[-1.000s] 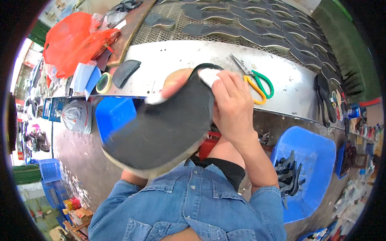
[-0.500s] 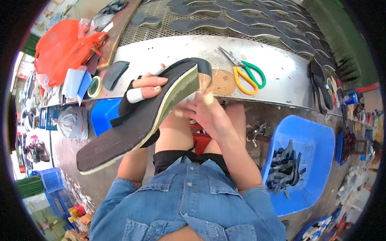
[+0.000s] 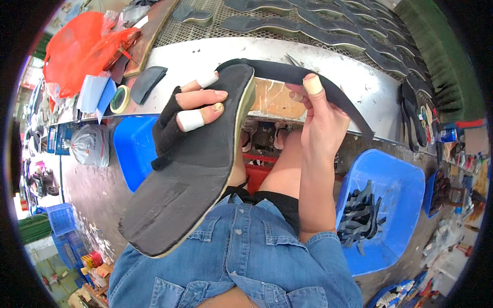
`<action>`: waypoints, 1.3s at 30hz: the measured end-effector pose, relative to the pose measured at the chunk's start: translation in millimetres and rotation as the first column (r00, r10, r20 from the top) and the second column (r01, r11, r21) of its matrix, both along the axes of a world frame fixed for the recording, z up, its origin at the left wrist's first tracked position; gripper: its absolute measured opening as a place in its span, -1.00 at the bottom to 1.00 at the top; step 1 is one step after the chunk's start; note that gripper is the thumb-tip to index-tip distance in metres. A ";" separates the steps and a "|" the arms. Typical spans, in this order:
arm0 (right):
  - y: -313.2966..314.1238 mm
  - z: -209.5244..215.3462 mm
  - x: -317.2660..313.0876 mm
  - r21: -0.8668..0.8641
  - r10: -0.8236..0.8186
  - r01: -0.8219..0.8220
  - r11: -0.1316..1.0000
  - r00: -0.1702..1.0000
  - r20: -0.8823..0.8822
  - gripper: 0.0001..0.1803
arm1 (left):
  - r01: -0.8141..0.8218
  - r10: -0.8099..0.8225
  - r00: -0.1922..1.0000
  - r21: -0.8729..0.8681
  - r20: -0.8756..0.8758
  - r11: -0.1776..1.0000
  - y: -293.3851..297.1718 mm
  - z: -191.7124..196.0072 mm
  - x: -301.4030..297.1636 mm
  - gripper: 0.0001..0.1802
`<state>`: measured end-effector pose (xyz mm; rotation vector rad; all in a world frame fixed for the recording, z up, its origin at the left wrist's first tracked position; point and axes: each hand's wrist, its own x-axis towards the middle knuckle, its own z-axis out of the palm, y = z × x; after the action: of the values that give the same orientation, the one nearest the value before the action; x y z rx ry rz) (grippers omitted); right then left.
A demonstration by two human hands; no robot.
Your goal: The recorder is assembling components of a black shoe, applying adhesive and trimming materials.
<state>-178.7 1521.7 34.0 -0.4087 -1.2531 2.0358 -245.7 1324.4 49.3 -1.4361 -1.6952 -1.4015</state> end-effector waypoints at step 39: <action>-40.5 23.8 54.8 0.596 0.080 -0.034 0.803 0.995 -0.052 -0.74 | -0.370 0.368 0.929 -0.180 -0.040 0.912 14.6 10.9 1.3 -0.65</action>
<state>-123.9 1481.3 57.8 0.0092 -1.7820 1.5624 -244.4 1339.1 60.2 -1.1263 -2.0104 -1.0547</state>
